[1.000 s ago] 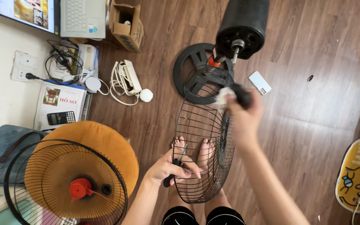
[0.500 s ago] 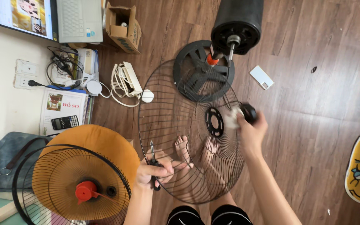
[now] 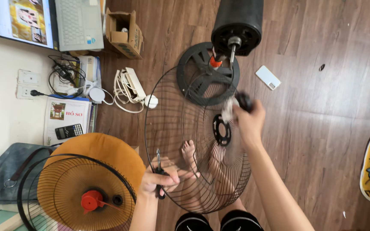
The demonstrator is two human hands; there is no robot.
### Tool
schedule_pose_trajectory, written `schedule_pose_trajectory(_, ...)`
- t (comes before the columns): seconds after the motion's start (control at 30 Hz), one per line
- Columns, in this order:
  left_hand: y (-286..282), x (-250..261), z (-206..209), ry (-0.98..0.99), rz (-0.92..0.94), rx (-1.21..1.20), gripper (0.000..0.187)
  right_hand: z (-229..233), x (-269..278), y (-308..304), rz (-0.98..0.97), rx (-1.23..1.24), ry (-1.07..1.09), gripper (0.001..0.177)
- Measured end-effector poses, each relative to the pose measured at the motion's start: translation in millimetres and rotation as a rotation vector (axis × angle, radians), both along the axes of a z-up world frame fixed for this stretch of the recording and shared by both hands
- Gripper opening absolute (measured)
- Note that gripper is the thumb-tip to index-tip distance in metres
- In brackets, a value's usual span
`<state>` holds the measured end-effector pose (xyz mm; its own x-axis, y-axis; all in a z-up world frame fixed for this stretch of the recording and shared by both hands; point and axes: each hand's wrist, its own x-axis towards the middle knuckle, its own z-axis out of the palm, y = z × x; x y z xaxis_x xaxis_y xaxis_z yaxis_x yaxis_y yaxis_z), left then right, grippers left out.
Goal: The person uses a screwdriver to tighten screws on the motor housing of a standing electric fan. They then attach the front wire cage and secure it with a red plastic cap.
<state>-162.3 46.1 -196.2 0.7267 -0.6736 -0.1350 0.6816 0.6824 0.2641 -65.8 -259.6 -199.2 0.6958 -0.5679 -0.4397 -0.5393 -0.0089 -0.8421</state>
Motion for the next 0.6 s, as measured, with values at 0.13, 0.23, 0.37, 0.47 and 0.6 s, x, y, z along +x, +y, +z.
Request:
schedule_pose_trajectory(0.13,-8,5,3,0.015,-0.013,-0.081,0.018,-17,12,25,0.097,-0.204,-0.078,0.023)
schedule_pose_trajectory(0.23,-9,6,10,0.044,-0.017,-0.023,0.016,-20,-7,22,0.273,-0.398,0.235,0.026)
schedule_pose_trajectory(0.37,1,5,13,0.009,0.003,0.008,0.015,-19,-25,-5,0.17,-0.237,0.199,0.029)
schedule_pose_trajectory(0.47,2,4,6,-0.001,0.008,-0.023,0.017,-28,-11,-10,-0.064,0.132,0.116,0.03)
schedule_pose_trajectory(0.6,-3,3,0,0.004,0.042,-0.084,0.017,-41,7,-1,0.13,-0.145,-0.029,0.031)
